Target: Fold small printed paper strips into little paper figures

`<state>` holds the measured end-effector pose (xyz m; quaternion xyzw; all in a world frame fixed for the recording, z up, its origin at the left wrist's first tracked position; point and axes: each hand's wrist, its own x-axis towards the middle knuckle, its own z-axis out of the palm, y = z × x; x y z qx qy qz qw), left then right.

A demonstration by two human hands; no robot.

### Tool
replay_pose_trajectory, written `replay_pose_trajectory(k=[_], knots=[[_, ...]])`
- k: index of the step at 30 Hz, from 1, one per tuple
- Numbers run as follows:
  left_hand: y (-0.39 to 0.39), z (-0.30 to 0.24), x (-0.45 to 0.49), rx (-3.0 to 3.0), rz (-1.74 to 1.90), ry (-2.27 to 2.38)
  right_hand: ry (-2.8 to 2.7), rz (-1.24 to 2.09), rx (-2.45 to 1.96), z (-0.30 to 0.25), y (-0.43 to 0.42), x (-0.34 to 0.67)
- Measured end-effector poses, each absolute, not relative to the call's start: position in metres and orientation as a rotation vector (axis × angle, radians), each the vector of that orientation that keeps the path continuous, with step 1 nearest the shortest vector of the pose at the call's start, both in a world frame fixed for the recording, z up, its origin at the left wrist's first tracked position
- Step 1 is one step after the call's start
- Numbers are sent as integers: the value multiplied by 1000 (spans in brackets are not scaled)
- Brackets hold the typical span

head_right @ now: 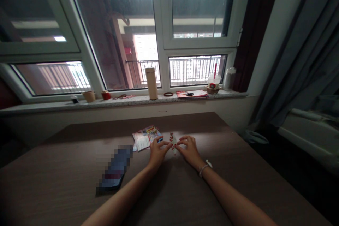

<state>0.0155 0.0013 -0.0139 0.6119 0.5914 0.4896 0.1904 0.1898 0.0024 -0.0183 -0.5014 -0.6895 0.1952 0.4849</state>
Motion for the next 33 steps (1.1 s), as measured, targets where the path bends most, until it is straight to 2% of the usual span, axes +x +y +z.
replay_pose_trajectory(k=[9, 20, 33], knots=[[1, -18, 15, 1803, 1304, 1691, -1631, 369, -1199, -20, 4, 192], [-1, -17, 15, 1756, 1379, 1713, -1803, 18, -1335, -10, -7, 196], [2, -20, 14, 1753, 1358, 1795, -2030, 290, -1258, -11, -7, 193]])
